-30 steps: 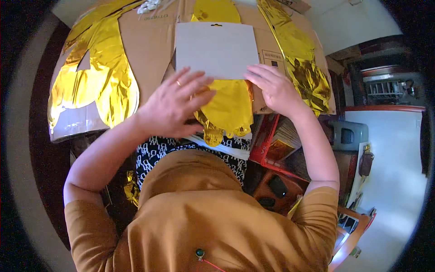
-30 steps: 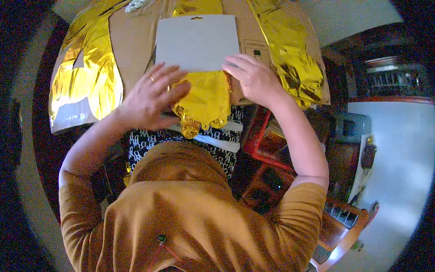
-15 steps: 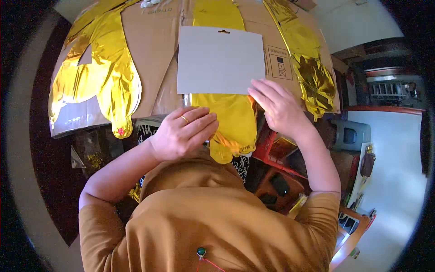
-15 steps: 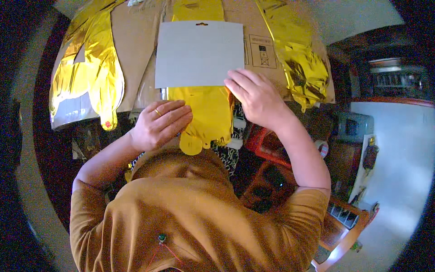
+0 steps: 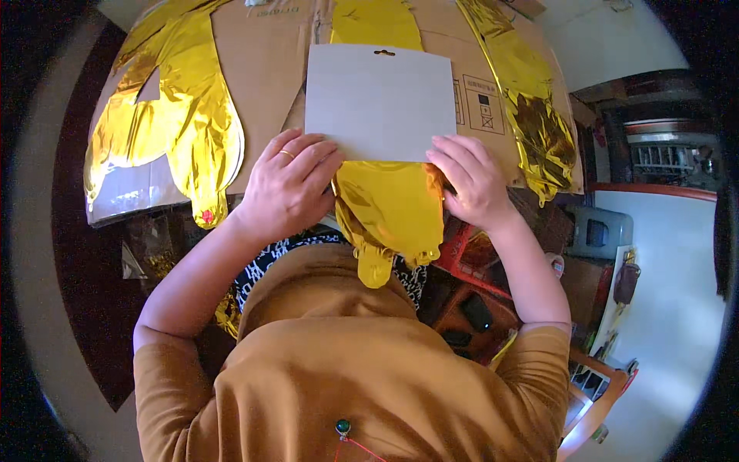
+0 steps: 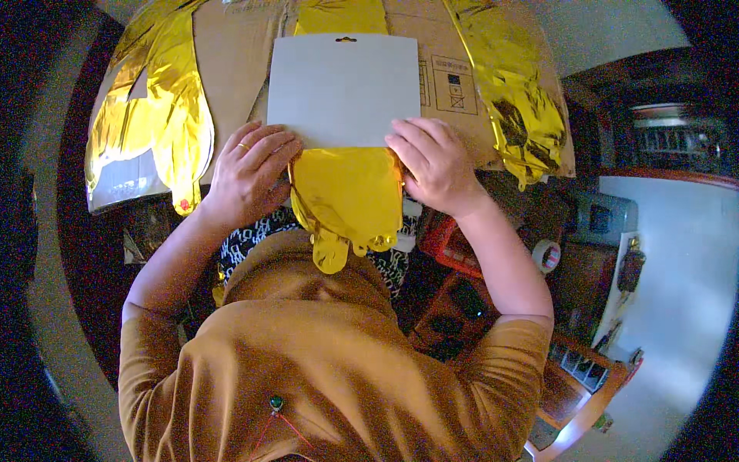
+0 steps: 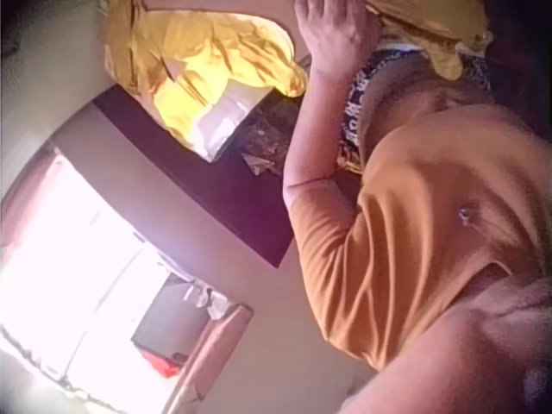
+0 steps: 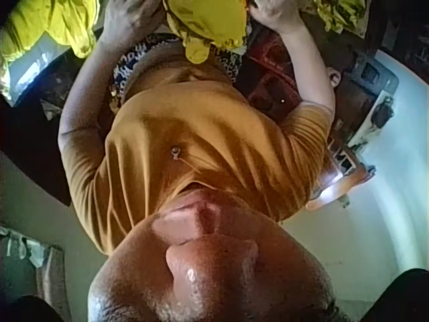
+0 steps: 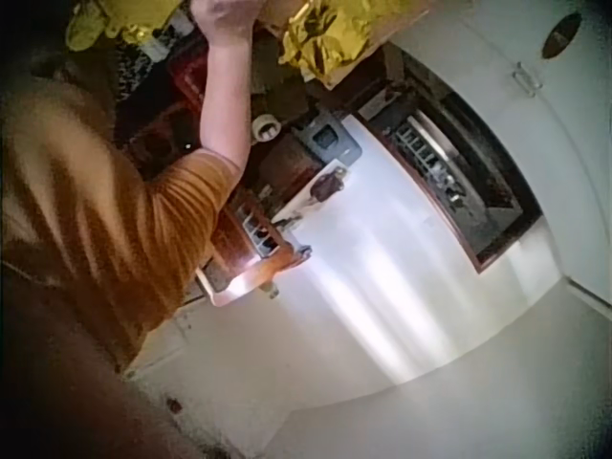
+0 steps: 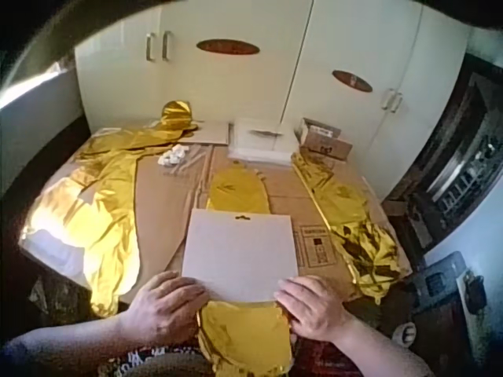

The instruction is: Folding gold foil balloons and inserting them into plastic retail sleeves with cardboard backings.

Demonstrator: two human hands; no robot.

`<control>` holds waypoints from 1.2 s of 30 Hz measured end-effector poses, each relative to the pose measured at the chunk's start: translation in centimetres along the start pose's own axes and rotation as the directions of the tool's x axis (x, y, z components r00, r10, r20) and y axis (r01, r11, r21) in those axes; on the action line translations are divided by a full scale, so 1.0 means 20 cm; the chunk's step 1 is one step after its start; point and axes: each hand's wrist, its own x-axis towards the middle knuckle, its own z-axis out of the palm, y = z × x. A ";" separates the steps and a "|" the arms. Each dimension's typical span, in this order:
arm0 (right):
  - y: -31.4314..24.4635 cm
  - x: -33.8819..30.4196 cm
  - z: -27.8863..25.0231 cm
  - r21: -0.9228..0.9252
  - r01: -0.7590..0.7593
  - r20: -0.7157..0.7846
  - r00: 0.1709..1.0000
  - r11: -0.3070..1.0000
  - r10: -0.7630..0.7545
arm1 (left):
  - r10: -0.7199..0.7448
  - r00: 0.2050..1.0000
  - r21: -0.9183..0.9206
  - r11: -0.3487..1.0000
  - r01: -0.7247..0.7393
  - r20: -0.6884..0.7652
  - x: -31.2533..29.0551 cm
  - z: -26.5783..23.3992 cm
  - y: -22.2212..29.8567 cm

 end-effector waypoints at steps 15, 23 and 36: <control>0.08 0.16 -0.01 0.309 -0.419 0.112 0.907 0.854 0.405 | -0.275 0.961 -0.141 0.951 0.275 0.016 0.11 0.00 -0.08; 0.06 0.22 0.02 0.359 -0.557 0.116 0.823 0.749 0.556 | 0.182 0.983 -0.081 0.980 -0.184 -0.023 0.15 0.02 0.14; 0.08 0.18 0.05 0.290 -0.420 0.064 0.905 0.860 0.420 | -0.093 0.947 0.023 0.996 0.090 0.308 0.13 0.06 0.08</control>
